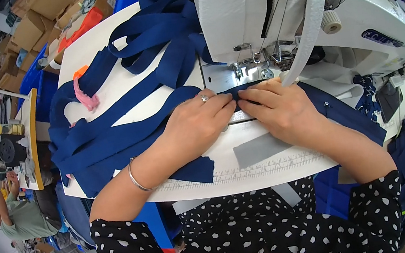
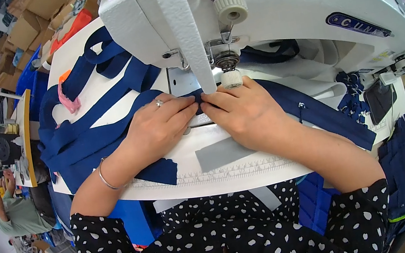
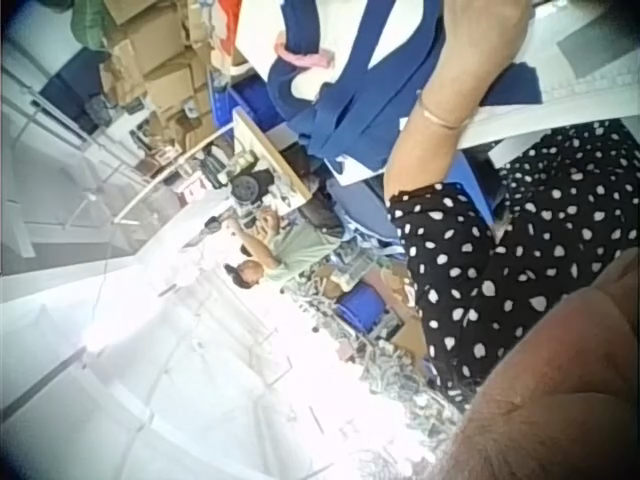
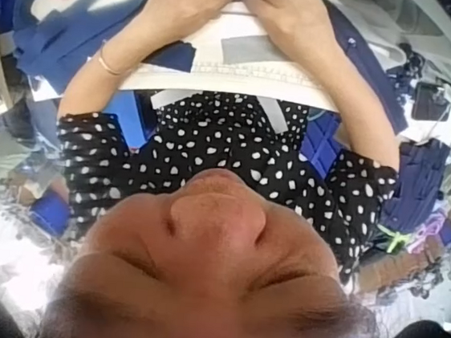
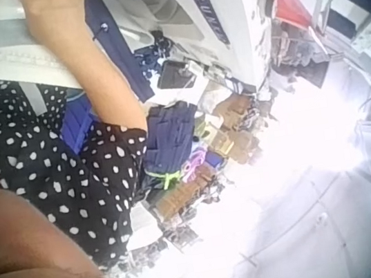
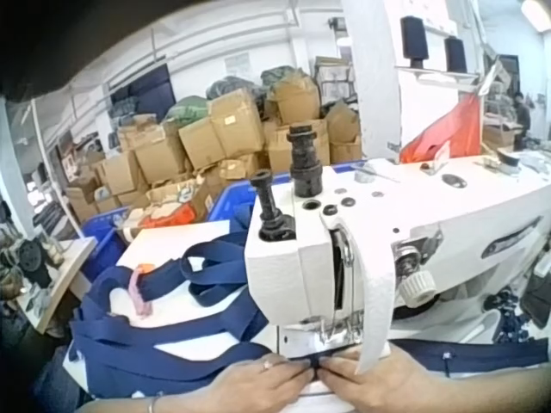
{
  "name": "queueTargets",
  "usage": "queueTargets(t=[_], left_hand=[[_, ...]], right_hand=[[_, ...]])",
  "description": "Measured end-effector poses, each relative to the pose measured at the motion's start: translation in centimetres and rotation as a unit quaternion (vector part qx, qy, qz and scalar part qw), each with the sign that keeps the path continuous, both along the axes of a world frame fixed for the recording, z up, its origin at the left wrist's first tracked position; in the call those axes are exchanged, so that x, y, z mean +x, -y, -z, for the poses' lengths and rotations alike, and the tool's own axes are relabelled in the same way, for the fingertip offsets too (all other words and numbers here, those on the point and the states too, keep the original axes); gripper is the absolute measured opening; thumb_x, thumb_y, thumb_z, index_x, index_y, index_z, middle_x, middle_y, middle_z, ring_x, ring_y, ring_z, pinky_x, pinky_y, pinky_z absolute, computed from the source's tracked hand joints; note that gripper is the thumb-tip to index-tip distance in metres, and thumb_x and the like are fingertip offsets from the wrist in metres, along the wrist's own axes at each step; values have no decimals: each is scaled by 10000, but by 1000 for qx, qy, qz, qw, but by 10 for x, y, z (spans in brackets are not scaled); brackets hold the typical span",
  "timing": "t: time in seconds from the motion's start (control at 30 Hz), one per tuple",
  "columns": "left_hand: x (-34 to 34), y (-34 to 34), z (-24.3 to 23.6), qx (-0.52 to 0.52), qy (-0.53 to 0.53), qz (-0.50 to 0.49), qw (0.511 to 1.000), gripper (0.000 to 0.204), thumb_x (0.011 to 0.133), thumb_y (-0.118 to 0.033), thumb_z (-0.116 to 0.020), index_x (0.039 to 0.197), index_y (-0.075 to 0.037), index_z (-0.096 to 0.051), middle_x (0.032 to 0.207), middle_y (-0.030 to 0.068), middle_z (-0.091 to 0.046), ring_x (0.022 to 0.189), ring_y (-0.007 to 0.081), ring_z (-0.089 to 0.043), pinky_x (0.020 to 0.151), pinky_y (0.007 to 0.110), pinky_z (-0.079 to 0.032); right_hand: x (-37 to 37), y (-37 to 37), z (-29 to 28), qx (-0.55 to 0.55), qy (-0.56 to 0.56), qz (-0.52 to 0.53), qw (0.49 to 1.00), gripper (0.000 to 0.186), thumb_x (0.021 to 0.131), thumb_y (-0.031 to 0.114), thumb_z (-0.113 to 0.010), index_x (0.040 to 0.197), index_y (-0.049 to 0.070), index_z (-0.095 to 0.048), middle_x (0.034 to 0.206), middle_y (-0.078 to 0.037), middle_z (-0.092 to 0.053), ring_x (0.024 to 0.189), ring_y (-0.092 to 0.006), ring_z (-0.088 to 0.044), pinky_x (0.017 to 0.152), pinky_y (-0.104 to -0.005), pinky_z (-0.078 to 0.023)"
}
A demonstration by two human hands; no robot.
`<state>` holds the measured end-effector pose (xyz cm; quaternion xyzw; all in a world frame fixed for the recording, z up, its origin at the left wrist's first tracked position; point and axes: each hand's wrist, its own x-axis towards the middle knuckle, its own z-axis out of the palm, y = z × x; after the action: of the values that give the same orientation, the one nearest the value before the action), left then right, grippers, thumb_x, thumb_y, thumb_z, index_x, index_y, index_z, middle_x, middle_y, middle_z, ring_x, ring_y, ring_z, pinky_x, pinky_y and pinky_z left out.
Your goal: The recorder uses an industrial sewing machine to join blue fabric strips onto garment components.
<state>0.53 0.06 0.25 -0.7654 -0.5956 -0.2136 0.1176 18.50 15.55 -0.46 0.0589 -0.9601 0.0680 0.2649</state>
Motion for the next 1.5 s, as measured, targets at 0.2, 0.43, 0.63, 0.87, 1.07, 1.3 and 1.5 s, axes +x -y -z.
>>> queueTargets(t=[0.2,0.43,0.63,0.87,1.07,1.3,1.5], left_hand=[[5,4,-9,-65,-9,-19,998,319,759,-66,-683,1071,-11,-720,1090,86,-700,956,236,-661,771,318,-576],[5,-9,0,-59,1,-27,998,412,806,-55,-614,1212,-12,-667,1238,103,-647,1092,251,-624,886,325,-557],[4,-12,4,-68,25,-47,996,397,850,-53,-603,1243,-31,-653,1260,84,-636,1138,251,-607,952,340,-542],[4,-14,2,-72,33,-46,996,391,846,-44,-605,1232,-39,-659,1226,88,-642,1134,256,-615,944,341,-546],[4,-14,3,-55,34,-35,997,370,834,-33,-612,1199,-40,-672,1217,96,-634,1125,268,-621,933,354,-546],[5,-13,-2,-61,20,-38,997,296,875,-60,-608,1164,-11,-653,1199,107,-628,1114,279,-624,901,342,-552],[1,-18,3,-78,33,-59,995,337,878,-37,-593,1210,-5,-639,1278,136,-615,1204,305,-595,967,375,-524]], right_hand=[[2,4,-6,21,6,12,1000,311,706,56,-666,1006,17,-736,1117,-95,-702,1023,-253,-670,784,-372,-567],[-1,-4,2,23,-29,58,998,255,745,78,-648,985,27,-717,960,-82,-684,846,-260,-662,900,-408,-494],[-5,-7,6,26,-36,71,997,216,749,75,-650,952,36,-712,931,-65,-689,844,-247,-662,909,-406,-488],[-4,-9,7,42,-45,77,995,216,770,74,-639,969,42,-715,946,-51,-695,875,-243,-664,958,-418,-468],[-4,-9,3,22,-30,78,996,214,816,90,-620,1002,52,-719,961,-45,-707,946,-235,-659,1013,-441,-438],[-3,-12,6,25,-20,84,996,251,837,98,-621,1060,58,-729,958,-44,-729,941,-227,-657,1044,-447,-425],[-4,-17,7,8,51,112,992,318,843,86,-614,1144,66,-716,998,-77,-735,970,-256,-658,1046,-465,-425]])
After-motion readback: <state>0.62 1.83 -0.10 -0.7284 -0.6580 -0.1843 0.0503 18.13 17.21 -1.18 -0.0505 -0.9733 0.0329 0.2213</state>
